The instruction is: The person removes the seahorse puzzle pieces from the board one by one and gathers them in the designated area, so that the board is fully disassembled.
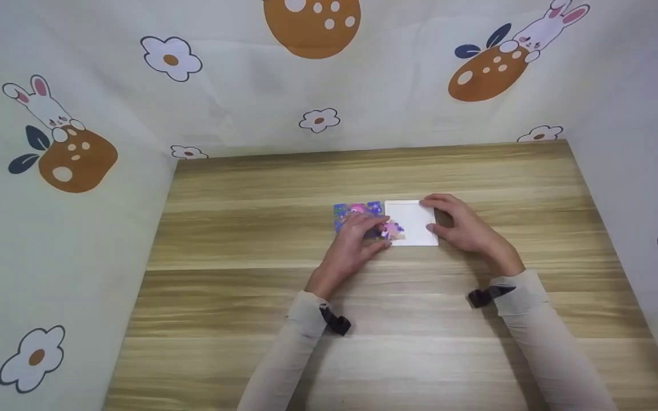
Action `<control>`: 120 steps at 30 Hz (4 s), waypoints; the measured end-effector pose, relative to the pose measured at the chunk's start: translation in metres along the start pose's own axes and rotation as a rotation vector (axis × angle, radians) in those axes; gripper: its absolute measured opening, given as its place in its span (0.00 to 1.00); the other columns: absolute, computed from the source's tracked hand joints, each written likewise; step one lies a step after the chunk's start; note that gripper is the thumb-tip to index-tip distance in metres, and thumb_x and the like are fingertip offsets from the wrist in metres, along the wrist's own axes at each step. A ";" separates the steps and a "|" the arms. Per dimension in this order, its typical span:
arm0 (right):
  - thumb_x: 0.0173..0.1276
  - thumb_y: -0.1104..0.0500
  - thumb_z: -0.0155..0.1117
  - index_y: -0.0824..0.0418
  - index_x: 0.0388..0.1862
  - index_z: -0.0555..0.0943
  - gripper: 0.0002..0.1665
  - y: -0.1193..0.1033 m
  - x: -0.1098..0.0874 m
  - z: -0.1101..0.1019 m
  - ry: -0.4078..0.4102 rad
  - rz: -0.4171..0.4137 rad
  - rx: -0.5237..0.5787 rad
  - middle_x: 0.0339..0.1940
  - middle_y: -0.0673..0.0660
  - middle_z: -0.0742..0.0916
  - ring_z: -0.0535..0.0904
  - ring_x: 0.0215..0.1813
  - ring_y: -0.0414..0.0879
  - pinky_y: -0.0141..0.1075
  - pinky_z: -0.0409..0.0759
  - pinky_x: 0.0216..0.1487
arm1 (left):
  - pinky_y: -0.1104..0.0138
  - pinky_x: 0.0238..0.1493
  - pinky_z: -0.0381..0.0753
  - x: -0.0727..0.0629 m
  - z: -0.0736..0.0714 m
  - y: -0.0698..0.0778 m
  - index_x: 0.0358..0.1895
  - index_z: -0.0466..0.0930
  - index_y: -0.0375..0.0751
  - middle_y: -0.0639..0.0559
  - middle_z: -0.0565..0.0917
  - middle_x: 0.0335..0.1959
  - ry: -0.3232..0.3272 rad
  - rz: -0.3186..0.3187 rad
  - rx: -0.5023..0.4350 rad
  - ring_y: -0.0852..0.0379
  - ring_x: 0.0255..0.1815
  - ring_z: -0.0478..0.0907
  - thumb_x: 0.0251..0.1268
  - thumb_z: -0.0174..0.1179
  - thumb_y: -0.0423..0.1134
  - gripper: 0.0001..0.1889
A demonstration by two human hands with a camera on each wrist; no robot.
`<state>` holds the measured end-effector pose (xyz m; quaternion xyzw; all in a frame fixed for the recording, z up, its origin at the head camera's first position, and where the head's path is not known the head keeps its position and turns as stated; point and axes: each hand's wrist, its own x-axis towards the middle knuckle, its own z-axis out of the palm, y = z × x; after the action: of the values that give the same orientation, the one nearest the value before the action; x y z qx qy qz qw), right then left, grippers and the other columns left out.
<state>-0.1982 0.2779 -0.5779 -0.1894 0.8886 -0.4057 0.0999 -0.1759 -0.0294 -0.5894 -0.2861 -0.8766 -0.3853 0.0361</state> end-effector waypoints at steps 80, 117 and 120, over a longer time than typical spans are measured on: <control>0.78 0.63 0.69 0.59 0.79 0.75 0.33 0.002 -0.002 0.001 -0.004 0.049 0.014 0.83 0.64 0.72 0.61 0.87 0.66 0.63 0.52 0.90 | 0.54 0.69 0.79 -0.047 -0.021 -0.022 0.62 0.88 0.50 0.57 0.91 0.58 0.112 -0.091 0.038 0.54 0.61 0.82 0.74 0.70 0.39 0.16; 0.76 0.65 0.70 0.62 0.77 0.77 0.32 0.004 -0.004 0.004 0.035 -0.012 0.034 0.81 0.67 0.75 0.64 0.85 0.67 0.64 0.54 0.89 | 0.56 0.75 0.77 0.017 0.013 0.016 0.61 0.89 0.50 0.53 0.91 0.59 -0.090 -0.019 0.224 0.51 0.66 0.82 0.74 0.71 0.47 0.17; 0.77 0.65 0.70 0.61 0.77 0.77 0.32 0.004 -0.004 0.004 0.036 -0.010 0.032 0.81 0.67 0.74 0.64 0.85 0.67 0.64 0.53 0.88 | 0.56 0.74 0.77 0.020 0.013 0.016 0.60 0.90 0.50 0.54 0.92 0.59 -0.090 -0.042 0.212 0.52 0.64 0.83 0.72 0.73 0.48 0.17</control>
<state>-0.1941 0.2794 -0.5833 -0.1847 0.8826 -0.4240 0.0849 -0.1824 -0.0025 -0.5821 -0.2793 -0.9189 -0.2778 0.0185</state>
